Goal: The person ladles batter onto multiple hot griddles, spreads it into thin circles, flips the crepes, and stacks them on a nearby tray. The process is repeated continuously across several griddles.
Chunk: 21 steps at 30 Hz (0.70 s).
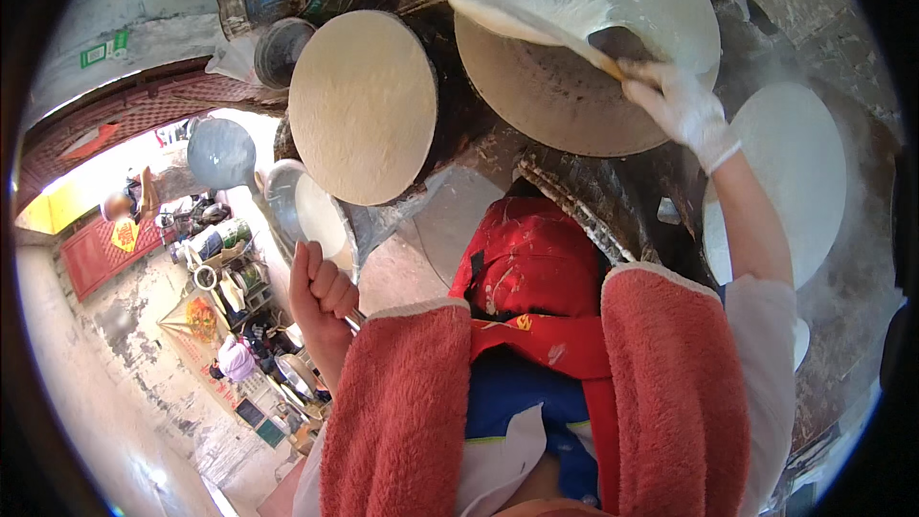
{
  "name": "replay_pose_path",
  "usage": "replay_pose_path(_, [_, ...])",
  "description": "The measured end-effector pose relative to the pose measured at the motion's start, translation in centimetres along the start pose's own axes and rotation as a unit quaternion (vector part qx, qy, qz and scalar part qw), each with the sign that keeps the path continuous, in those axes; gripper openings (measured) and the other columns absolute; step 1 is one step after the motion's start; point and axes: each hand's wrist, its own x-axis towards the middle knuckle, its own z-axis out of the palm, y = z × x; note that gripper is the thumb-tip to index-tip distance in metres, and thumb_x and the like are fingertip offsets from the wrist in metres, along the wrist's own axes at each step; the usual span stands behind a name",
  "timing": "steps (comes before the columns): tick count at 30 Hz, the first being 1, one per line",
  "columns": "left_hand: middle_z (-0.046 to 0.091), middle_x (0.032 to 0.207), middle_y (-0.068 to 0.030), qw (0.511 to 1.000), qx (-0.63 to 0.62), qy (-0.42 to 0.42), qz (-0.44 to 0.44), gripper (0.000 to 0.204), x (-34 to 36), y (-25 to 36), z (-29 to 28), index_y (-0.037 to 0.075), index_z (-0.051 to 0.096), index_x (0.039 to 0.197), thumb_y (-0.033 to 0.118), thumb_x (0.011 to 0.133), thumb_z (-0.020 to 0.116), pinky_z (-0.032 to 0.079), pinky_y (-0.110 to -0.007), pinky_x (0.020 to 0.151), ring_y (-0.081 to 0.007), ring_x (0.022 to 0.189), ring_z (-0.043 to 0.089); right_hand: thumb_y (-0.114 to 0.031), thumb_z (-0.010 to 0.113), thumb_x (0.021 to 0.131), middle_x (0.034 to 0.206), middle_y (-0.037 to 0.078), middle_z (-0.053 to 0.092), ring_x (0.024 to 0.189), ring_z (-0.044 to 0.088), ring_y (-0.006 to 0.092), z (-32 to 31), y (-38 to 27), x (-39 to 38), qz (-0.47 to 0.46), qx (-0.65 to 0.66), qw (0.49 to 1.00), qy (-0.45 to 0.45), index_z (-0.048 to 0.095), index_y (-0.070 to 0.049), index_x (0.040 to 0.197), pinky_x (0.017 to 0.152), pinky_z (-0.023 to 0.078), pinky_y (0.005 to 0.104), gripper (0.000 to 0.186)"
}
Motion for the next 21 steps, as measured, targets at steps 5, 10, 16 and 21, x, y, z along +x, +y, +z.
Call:
replay_pose_path(5, [0.021,0.047,0.0082,0.997,-0.019,-0.054,-0.043,0.036,2.2,1.8,-1.7,0.017,0.035,0.072,0.032,0.105,0.033,0.017,-0.022,0.031,-0.005,0.035,0.016,-0.024,0.063,0.087,0.116,0.018,0.065,0.108,0.063,0.0287,5.4,-0.3,-10.5,0.103,0.09,0.991,-0.008,0.063,-0.005,0.121,0.094,0.047,0.0327,0.039])
replay_pose_path(10, [0.021,0.047,0.0084,0.991,0.013,-0.105,-0.082,0.036,5.0,4.3,-5.0,0.017,0.035,0.073,0.033,0.105,0.033,0.018,-0.022,0.031,-0.0046,0.035,0.017,-0.017,0.064,0.088,0.11,0.018,0.068,0.107,0.062,0.0209,16.6,-2.2,-18.9,0.262,0.241,0.931,0.083,0.062,0.002,0.12,0.096,0.044,0.0312,0.038])
replay_pose_path(16, [0.021,0.047,0.0078,0.991,0.016,-0.111,-0.074,0.037,4.1,8.3,-11.1,0.017,0.035,0.071,0.033,0.105,0.034,0.017,-0.023,0.03,-0.0051,0.034,0.017,-0.02,0.065,0.088,0.073,0.004,0.06,0.064,0.058,0.0151,29.1,-7.9,-15.6,0.322,0.371,0.823,0.284,0.062,-0.004,0.09,0.062,0.048,0.0289,0.017])
replay_pose_path(21, [0.02,0.047,0.0074,0.991,-0.002,-0.122,-0.058,0.038,2.4,10.9,-15.3,0.017,0.033,0.071,0.032,0.105,0.032,0.017,-0.023,0.03,-0.0058,0.034,0.016,-0.018,0.062,0.091,0.063,-0.003,0.051,0.042,0.042,0.0068,30.6,-15.1,1.0,0.116,0.595,0.734,0.307,0.055,-0.011,0.088,0.037,0.035,0.0238,0.011])
